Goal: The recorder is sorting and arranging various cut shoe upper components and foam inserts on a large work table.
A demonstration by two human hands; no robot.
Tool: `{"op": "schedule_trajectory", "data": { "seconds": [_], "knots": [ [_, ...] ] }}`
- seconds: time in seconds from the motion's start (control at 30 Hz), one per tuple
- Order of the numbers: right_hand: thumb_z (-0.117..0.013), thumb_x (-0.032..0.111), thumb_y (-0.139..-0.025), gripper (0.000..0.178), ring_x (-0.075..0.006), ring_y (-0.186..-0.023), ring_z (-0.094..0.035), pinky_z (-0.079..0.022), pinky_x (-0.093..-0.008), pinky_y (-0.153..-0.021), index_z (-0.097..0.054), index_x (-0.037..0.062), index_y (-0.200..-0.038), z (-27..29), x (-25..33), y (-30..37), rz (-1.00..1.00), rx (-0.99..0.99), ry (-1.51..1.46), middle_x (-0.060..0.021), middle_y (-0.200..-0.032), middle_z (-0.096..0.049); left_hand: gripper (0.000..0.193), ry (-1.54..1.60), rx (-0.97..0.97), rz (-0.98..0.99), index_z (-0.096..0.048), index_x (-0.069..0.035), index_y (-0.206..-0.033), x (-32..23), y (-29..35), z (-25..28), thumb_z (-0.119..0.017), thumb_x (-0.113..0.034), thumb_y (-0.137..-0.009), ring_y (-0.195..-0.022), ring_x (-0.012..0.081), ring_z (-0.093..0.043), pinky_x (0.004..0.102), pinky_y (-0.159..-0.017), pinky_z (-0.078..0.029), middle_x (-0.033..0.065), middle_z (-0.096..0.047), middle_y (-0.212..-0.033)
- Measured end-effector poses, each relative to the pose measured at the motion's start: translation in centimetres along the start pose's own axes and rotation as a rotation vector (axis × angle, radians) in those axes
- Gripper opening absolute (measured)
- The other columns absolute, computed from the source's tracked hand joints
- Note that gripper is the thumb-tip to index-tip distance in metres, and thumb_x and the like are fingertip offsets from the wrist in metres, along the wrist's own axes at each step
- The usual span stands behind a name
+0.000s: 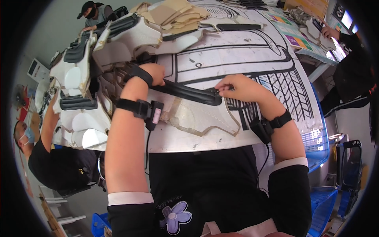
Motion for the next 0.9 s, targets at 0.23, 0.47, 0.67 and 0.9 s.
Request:
{"op": "schedule_trajectory", "data": {
  "seconds": [0.23,0.47,0.67,0.9],
  "knots": [
    [-0.06,-0.001,-0.071,0.029,-0.0158,-0.077,-0.059,-0.048,-0.0259,-0.072,-0.061,0.0004,-0.101,1.6,-0.6,1.4,0.034,0.05,0.029,-0.0106,-0.085,-0.063,0.033,0.222,-0.084,-0.152,-0.057,-0.009,-0.095,-2.8,1.4,-0.3,-0.065,-0.035,-0.076,-0.084,0.0298,-0.059,0.0376,-0.071,-0.045,0.0142,-0.062,-0.088],
    [-0.06,-0.003,-0.071,0.03,-0.0145,-0.076,-0.059,-0.047,-0.0249,-0.072,-0.061,0.0005,-0.101,4.1,-0.7,2.5,-0.047,-0.003,0.073,-0.0086,-0.085,-0.063,0.027,0.349,-0.144,-0.217,-0.058,-0.009,-0.095,-4.5,2.7,-2.6,-0.057,-0.033,-0.082,-0.084,0.0294,-0.058,0.0386,-0.072,-0.045,0.0134,-0.06,-0.088],
    [-0.06,-0.002,-0.073,0.029,-0.0148,-0.084,-0.057,-0.045,-0.0246,-0.074,-0.06,0.0004,-0.102,4.5,-2.7,2.5,-0.12,-0.004,0.025,-0.0083,-0.09,-0.06,0.025,0.27,-0.549,0.071,-0.061,-0.014,-0.101,-4.8,8.8,-3.8,-0.056,-0.024,-0.078,-0.092,0.0294,-0.054,0.0391,-0.074,-0.045,0.0097,-0.055,-0.097],
    [-0.054,0.004,-0.082,0.021,-0.0193,-0.093,-0.056,-0.041,-0.0271,-0.084,-0.058,-0.0028,-0.102,5.7,-0.5,2.8,-0.114,-0.037,0.258,-0.0116,-0.095,-0.058,0.03,0.577,-1.329,-0.261,-0.06,-0.008,-0.101,-4.6,25.6,-4.1,-0.062,-0.007,-0.071,-0.102,0.0272,-0.051,0.0376,-0.082,-0.041,0.0095,-0.054,-0.105]
  ]
}}
Point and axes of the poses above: each hand's wrist, its own y-axis away from the middle knuckle, its own z-axis out of the back of the hand, x = y × z, the point moved 6 cm from there along -y, towards the middle knuckle
